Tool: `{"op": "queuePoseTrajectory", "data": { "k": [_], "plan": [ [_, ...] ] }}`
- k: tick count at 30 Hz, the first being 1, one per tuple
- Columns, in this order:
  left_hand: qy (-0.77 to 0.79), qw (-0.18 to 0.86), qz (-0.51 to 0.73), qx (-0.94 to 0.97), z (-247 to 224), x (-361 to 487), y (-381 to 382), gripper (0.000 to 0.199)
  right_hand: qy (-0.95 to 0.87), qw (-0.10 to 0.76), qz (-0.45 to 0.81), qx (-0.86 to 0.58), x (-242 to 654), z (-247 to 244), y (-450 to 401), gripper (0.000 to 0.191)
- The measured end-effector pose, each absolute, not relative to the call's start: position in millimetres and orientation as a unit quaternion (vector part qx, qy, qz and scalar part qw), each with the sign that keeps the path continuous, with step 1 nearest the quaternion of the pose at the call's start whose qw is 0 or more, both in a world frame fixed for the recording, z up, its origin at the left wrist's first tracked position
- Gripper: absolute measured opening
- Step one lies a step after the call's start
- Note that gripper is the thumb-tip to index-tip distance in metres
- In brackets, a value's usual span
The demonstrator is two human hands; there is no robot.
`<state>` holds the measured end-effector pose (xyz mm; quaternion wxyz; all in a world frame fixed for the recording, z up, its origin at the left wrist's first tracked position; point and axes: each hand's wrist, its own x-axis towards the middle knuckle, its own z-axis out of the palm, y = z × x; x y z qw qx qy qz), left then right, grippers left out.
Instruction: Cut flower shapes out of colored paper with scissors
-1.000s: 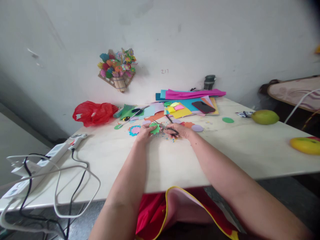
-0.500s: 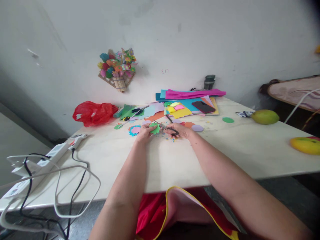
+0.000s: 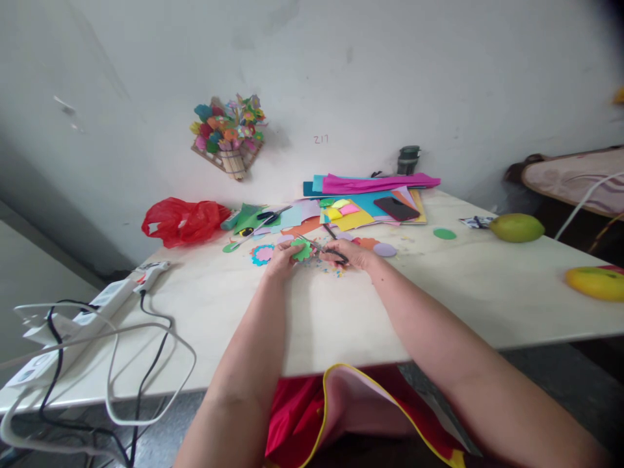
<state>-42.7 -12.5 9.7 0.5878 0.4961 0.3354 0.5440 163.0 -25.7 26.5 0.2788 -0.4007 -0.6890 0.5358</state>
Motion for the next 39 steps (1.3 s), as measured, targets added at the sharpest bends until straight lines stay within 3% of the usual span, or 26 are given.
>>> {"op": "queuePoseTrajectory", "data": {
  "k": [8, 21, 39],
  "plan": [
    [0.356, 0.586, 0.533, 0.496, 6.8, -45.8, -9.9, 0.029, -0.648, 0.295, 0.571, -0.408, 160.8, 31.2, -28.3, 0.013],
    [0.351, 0.557, 0.525, 0.539, 10.0, -43.1, -13.4, 0.033, -0.662, 0.307, 0.559, -0.393, 162.9, 25.9, -24.8, 0.031],
    [0.369, 0.583, 0.507, 0.516, 10.4, -44.0, -15.9, 0.037, -0.705, 0.281, 0.528, -0.382, 166.5, 20.6, -19.1, 0.036]
  ]
}}
